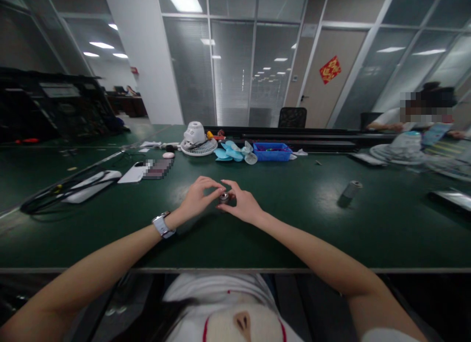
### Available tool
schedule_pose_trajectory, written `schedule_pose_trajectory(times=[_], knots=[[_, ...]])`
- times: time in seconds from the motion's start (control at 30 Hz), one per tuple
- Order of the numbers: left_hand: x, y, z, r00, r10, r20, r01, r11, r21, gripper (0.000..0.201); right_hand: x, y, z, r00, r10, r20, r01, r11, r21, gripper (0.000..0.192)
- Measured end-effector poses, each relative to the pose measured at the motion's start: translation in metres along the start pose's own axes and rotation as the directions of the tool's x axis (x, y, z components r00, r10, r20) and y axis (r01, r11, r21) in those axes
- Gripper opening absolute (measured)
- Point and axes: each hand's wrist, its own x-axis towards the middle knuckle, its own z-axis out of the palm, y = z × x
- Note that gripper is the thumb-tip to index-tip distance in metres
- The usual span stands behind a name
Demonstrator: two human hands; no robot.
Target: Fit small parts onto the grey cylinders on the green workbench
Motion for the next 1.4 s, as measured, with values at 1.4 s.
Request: schedule_pose_trajectory(times=[1.4], knots=[[-0.006,-0.027,-0.016,0.975,-0.217,-0.040,0.220,0.970,0.105,0.037,-0.021,0.087,-0.148,0.719,0.217,-0.660,-0.679,0.418,-0.603,0.054]])
